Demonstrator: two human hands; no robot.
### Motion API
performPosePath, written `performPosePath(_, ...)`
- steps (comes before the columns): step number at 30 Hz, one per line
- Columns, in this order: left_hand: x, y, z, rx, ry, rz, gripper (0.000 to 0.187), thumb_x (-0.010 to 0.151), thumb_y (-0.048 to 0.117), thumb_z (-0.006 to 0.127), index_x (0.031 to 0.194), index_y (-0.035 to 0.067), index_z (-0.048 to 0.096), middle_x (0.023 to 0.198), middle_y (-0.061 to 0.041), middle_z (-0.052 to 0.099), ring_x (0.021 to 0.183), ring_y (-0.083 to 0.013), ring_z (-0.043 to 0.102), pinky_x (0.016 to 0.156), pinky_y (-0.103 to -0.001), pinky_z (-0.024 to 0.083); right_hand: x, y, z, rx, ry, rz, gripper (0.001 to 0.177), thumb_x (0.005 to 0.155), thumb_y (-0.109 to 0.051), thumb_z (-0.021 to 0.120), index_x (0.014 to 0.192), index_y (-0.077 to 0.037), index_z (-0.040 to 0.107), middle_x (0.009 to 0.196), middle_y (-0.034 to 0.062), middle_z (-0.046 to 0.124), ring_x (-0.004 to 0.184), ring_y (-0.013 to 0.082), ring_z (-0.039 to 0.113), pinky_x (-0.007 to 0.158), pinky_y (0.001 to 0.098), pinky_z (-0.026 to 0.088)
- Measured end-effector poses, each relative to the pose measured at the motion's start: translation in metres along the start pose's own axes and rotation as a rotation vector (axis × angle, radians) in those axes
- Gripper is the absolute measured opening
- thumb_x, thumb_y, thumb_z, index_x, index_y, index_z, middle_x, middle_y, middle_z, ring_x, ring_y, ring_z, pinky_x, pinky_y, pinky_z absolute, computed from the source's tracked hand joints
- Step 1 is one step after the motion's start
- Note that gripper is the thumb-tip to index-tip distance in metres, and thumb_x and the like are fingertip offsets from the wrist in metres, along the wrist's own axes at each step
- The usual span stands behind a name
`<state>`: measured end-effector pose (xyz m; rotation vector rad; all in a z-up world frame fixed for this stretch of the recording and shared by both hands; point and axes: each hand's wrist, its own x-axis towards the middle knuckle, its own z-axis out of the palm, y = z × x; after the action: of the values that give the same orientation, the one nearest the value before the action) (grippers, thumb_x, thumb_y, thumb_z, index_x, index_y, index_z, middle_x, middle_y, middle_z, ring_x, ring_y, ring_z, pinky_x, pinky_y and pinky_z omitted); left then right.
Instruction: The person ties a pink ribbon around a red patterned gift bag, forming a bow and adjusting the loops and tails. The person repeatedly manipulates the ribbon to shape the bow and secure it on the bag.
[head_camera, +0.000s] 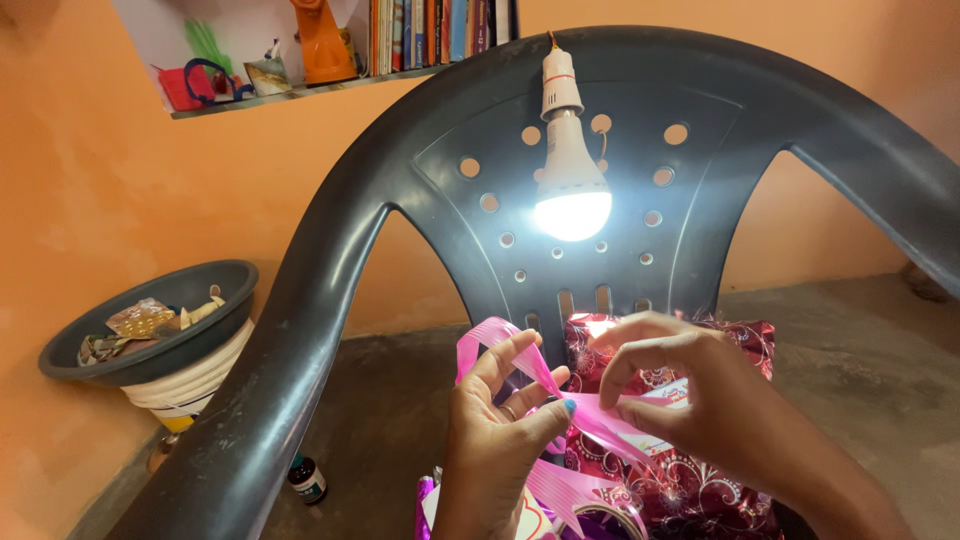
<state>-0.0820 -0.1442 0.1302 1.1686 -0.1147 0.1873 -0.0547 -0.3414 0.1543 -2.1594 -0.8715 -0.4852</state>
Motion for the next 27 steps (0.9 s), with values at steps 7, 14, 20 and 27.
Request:
performPosePath(7,-0.002,0.003,-0.002,0.022,0.0,-0.008,0.079,0.067,-0.016,0.063,0.144,-0.003,0.052,0.141,-0.019,0.058,0.122,-0.0278,0.069,0.08,-0.033,0.062,0.005,-0.017,0.001,0.025,-0.163,0.372,0.015,0.079,-0.014,0.078,0.089,-0.016,0.088,0.102,-0.0025,0.078,0.095,0.0143,0.073,0.089,0.0312,0.058)
performPosePath(14,-0.004,0.005,0.005,0.066,0.016,0.023,0.08,0.067,-0.015,0.063,0.144,-0.001,0.051,0.145,-0.016,0.055,0.125,-0.0277,0.066,0.083,-0.033,0.064,-0.002,0.001,0.008,0.036,-0.142,-0.051,0.013,0.082,-0.024,0.087,0.092,-0.016,0.089,0.122,0.0018,0.073,0.121,0.0213,0.061,0.096,0.0373,0.051)
performPosePath(20,-0.006,0.01,0.009,0.163,0.042,0.029,0.08,0.066,-0.014,0.064,0.144,0.001,0.053,0.144,-0.015,0.056,0.126,-0.0273,0.067,0.078,-0.033,0.066,0.001,0.001,0.012,0.057,-0.189,0.107,0.021,0.077,-0.029,0.087,0.093,-0.016,0.089,0.122,-0.0008,0.074,0.113,0.0178,0.067,0.095,0.035,0.056)
performPosePath(27,-0.006,0.01,0.011,0.146,0.017,0.013,0.08,0.067,-0.011,0.07,0.144,0.003,0.053,0.14,-0.015,0.057,0.123,-0.0252,0.067,0.081,-0.034,0.065,0.001,-0.002,0.012,0.161,-0.181,0.214,0.022,0.08,-0.024,0.083,0.1,-0.015,0.088,0.119,-0.0007,0.076,0.105,0.0168,0.073,0.093,0.0327,0.054)
